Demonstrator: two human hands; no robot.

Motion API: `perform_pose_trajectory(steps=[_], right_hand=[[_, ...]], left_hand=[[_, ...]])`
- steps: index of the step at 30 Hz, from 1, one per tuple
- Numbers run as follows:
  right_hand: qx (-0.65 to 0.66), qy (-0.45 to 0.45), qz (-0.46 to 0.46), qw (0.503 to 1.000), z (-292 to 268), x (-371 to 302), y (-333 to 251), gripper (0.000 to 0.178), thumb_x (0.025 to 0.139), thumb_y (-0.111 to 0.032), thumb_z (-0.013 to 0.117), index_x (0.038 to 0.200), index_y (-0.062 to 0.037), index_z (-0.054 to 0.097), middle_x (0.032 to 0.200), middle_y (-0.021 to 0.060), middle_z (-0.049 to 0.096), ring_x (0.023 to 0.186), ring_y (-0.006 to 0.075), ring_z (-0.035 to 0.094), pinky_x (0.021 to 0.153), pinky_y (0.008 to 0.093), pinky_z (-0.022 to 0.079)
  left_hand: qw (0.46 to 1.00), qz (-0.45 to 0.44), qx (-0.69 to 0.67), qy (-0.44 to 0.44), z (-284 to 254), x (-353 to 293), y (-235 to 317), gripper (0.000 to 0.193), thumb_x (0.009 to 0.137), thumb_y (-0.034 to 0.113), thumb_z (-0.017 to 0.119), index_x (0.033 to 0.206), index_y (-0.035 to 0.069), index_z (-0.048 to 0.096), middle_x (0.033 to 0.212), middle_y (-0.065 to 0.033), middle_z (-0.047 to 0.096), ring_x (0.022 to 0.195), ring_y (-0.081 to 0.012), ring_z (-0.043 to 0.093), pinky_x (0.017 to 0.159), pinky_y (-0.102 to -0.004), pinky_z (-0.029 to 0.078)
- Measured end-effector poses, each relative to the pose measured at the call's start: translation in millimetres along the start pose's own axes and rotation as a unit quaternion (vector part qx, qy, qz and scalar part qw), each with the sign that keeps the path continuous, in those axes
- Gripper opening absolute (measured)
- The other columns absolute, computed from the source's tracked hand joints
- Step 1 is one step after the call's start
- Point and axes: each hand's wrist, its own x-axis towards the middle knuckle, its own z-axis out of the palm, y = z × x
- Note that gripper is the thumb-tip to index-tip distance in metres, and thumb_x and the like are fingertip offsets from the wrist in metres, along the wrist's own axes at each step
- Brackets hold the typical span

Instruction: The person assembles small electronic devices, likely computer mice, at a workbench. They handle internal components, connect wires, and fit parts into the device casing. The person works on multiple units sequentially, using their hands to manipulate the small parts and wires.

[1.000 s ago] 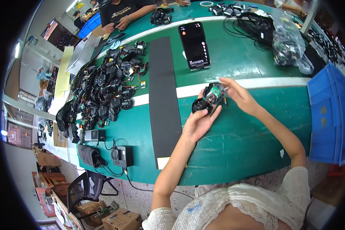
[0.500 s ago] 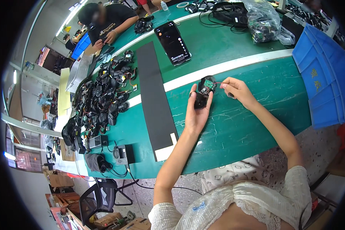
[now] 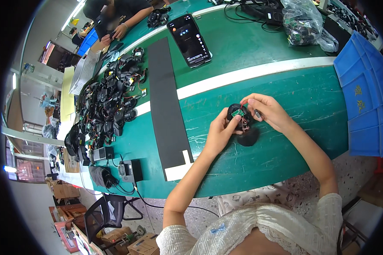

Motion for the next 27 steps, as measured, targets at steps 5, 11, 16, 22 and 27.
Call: perform_pose_trajectory(steps=[5, 11, 16, 22, 27], right_hand=[[0.022, 0.020, -0.015, 0.999, -25, 2, -3, 0.030, 0.087, -0.011, 0.055, 0.114, 0.0010, 0.050, 0.090, 0.0018, 0.054, 0.080, 0.0066, 0.049, 0.069, 0.0196, 0.040], [-0.051, 0.000, -0.050, 0.997, -12, -1, -13, 0.030, 0.086, -0.009, 0.056, 0.113, 0.0021, 0.050, 0.101, 0.0049, 0.056, 0.094, 0.0102, 0.052, 0.083, 0.0228, 0.041], [-0.084, 0.013, -0.062, 0.994, -15, -4, -14, 0.028, 0.086, -0.009, 0.056, 0.111, 0.0036, 0.052, 0.103, 0.0074, 0.058, 0.094, 0.0114, 0.054, 0.084, 0.0243, 0.043], [-0.113, 0.043, -0.091, 0.988, -3, -9, -8, 0.020, 0.086, -0.009, 0.056, 0.103, 0.0024, 0.052, 0.096, 0.0067, 0.059, 0.089, 0.0113, 0.056, 0.079, 0.0240, 0.045], [-0.241, 0.118, -0.195, 0.943, 18, -14, -3, 0.019, 0.086, -0.008, 0.057, 0.101, 0.0019, 0.050, 0.090, 0.0095, 0.061, 0.083, 0.0138, 0.059, 0.076, 0.0265, 0.047]], left_hand=[[0.998, 0.015, -0.017, 0.055, -3, 11, 5, 0.019, 0.093, 0.009, 0.046, 0.107, -0.002, 0.042, 0.093, -0.0117, 0.061, 0.075, -0.0166, 0.064, 0.060, -0.0221, 0.055], [0.994, 0.070, -0.020, 0.087, -1, 5, 8, 0.017, 0.094, 0.009, 0.041, 0.107, -0.002, 0.036, 0.101, -0.0182, 0.058, 0.086, -0.0216, 0.063, 0.070, -0.0273, 0.056], [0.993, 0.077, -0.015, 0.092, 5, 5, 11, 0.020, 0.095, 0.009, 0.039, 0.112, 0.001, 0.034, 0.104, -0.0199, 0.057, 0.089, -0.0234, 0.062, 0.073, -0.0308, 0.055], [0.990, 0.077, -0.035, 0.117, 13, -2, 19, 0.036, 0.093, 0.006, 0.041, 0.127, 0.009, 0.031, 0.107, -0.0196, 0.055, 0.088, -0.0245, 0.062, 0.073, -0.0316, 0.055], [0.988, 0.102, 0.007, 0.116, 10, -2, 11, 0.040, 0.089, 0.005, 0.049, 0.126, 0.009, 0.034, 0.113, -0.0128, 0.051, 0.092, -0.0195, 0.060, 0.073, -0.0291, 0.055]])
